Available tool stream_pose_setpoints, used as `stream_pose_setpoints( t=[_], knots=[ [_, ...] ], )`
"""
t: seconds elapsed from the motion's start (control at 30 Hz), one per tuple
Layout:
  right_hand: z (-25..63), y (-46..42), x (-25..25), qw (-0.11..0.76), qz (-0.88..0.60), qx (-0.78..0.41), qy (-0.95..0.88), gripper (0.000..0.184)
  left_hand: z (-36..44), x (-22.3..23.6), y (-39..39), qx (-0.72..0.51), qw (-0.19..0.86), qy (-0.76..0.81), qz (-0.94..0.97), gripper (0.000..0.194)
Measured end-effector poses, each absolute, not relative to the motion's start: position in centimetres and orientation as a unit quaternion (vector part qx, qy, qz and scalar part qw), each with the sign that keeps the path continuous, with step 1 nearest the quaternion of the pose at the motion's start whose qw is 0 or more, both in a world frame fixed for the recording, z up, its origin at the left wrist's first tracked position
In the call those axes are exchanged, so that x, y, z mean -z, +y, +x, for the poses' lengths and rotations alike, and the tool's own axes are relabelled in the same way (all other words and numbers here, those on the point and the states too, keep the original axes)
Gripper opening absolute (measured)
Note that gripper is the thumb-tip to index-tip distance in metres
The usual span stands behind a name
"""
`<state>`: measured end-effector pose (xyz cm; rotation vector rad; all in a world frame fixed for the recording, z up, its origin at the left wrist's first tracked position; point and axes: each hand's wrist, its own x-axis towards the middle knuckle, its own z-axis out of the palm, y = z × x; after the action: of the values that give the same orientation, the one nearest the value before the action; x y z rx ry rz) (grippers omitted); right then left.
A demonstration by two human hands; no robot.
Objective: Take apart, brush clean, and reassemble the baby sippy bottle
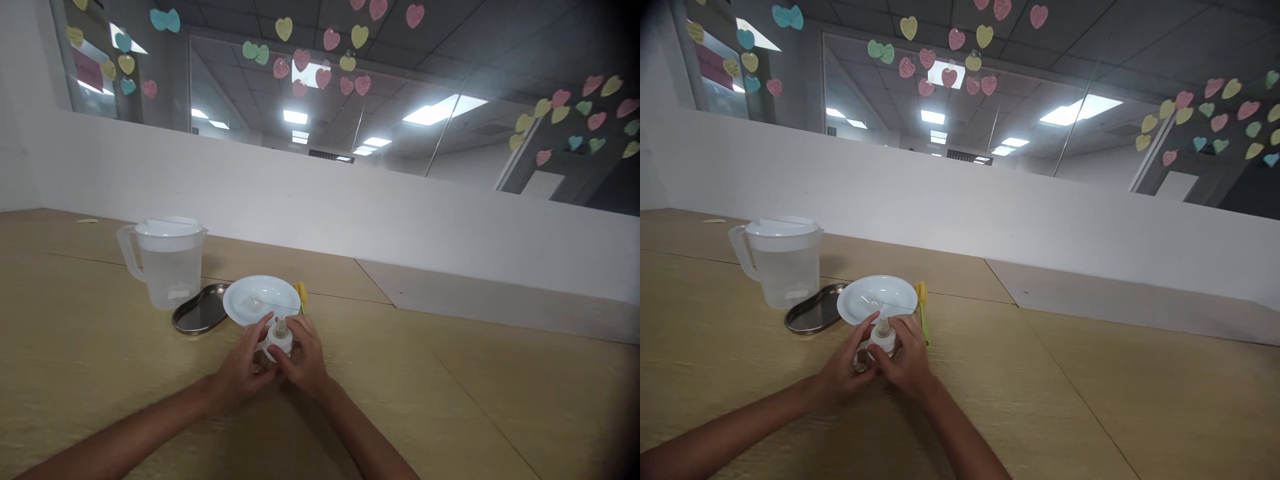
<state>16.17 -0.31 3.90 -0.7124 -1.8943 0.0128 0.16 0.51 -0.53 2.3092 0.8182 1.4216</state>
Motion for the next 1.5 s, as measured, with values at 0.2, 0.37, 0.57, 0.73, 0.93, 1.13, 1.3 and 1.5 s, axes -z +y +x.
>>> stream_pose_setpoints(
  t=[0.2, 0.37, 0.57, 0.73, 0.93, 1.13, 1.3, 1.5],
  knots=[
    [16.4, -0.8, -4.0, 0.516, -0.279, -0.068, -0.807, 0.029, 0.1, 0.7, 0.6, -0.487, 0.163, 0.293, 0.806, 0.082],
    [17.1, -0.7, -4.3, 0.538, -0.251, -0.138, -0.793, 0.043, 0.1, 0.5, 0.5, -0.487, 0.161, 0.303, 0.803, 0.08],
    [16.6, -0.2, -3.3, 0.499, -0.302, -0.084, -0.808, 0.06, 0.1, 0.4, 0.5, -0.493, 0.153, 0.291, 0.805, 0.077],
    [16.4, -0.4, -3.6, 0.536, -0.316, -0.035, -0.782, 0.041, 0.1, 0.3, 0.6, -0.48, 0.149, 0.294, 0.813, 0.078],
    [16.7, -0.5, -4.3, 0.627, -0.354, -0.126, -0.683, 0.045, 0.1, 0.1, 0.5, -0.475, 0.14, 0.295, 0.817, 0.08],
    [16.4, -0.1, -5.7, 0.691, -0.341, -0.354, -0.53, 0.045, 0.1, -0.1, 0.4, -0.471, 0.124, 0.297, 0.822, 0.079],
    [16.7, -0.2, -7.0, 0.701, -0.301, -0.446, -0.469, 0.047, 0.0, 0.0, 0.5, -0.469, 0.123, 0.293, 0.824, 0.08],
    [17.6, 0.4, -7.7, 0.732, -0.292, -0.451, -0.419, 0.05, 0.0, 0.1, 0.5, -0.463, 0.134, 0.299, 0.824, 0.079]
  ],
)
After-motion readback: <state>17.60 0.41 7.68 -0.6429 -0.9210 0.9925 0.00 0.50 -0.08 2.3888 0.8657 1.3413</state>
